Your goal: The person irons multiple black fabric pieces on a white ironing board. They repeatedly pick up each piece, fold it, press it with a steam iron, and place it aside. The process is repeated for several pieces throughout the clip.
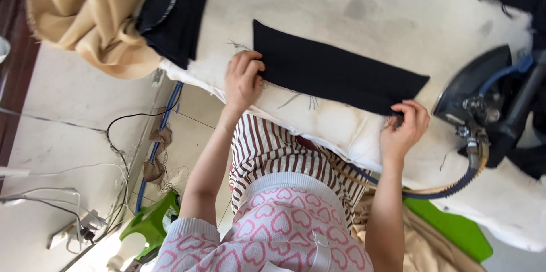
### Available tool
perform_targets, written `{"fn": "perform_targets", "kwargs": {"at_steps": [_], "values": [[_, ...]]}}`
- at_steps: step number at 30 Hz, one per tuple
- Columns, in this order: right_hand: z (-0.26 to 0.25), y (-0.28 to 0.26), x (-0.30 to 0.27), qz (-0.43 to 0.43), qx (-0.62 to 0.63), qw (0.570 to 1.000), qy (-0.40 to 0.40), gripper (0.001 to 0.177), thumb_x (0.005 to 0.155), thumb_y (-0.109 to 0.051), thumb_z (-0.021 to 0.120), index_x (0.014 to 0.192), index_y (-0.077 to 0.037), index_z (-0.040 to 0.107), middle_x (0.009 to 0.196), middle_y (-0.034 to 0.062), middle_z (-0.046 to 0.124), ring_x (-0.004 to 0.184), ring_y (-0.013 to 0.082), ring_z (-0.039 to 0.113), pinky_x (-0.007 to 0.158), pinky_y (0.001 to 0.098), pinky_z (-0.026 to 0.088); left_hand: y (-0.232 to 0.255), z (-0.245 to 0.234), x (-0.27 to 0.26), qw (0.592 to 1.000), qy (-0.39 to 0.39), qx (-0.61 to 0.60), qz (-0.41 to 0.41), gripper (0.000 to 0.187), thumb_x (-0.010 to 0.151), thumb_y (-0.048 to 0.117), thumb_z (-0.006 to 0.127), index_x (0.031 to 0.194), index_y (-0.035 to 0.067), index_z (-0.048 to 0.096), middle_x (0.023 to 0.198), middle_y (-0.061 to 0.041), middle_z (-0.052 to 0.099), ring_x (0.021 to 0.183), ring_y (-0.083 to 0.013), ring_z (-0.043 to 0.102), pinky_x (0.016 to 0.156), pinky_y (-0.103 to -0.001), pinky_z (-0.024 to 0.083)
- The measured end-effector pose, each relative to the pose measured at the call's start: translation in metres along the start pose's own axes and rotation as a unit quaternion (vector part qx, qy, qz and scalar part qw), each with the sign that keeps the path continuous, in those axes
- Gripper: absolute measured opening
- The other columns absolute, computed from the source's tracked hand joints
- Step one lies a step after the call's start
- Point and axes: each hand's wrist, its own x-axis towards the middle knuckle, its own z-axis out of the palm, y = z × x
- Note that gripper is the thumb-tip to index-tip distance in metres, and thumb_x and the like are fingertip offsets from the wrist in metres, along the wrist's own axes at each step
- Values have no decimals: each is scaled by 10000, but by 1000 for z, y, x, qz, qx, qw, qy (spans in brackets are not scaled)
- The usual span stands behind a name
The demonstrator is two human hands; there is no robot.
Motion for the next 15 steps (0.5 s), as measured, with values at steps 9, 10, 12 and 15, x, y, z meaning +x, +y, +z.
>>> {"fn": "perform_targets", "kwargs": {"at_steps": [9, 10, 12, 15], "values": [[4, 0, -3, -11, -19, 1000, 20, 321, 729, 108, 614, 898, -165, 591, 1073, 17, 560, 1027, 321, 575, 916, 437, 409, 0, 2, -3, 998, -22, 50, -18, 289, 658, 46, 675, 892, 174, 562, 1052, -13, 592, 1071, -277, 568, 819, -374, 479], [4, 0, -3, -12, -22, 999, 23, 309, 739, 98, 609, 895, -167, 594, 1070, 18, 564, 1028, 318, 581, 910, 433, 412, -1, 3, -4, 998, -31, 53, -16, 308, 654, 42, 698, 901, 173, 567, 1057, -12, 589, 1079, -273, 564, 833, -372, 481], [3, -5, -2, -15, -23, 999, 25, 310, 754, 91, 604, 919, -171, 599, 1077, 12, 563, 1031, 310, 581, 906, 427, 414, -1, 3, -5, 998, -28, 57, -23, 307, 659, 49, 699, 904, 176, 565, 1053, -6, 587, 1084, -265, 561, 841, -367, 479], [2, -9, 0, -15, -29, 999, 24, 348, 767, 89, 590, 1002, -167, 615, 1088, 23, 555, 1032, 311, 574, 903, 423, 413, 1, 1, -4, 998, -29, 50, -38, 353, 658, 46, 705, 961, 179, 583, 1067, -6, 591, 1102, -261, 554, 857, -361, 472]]}}
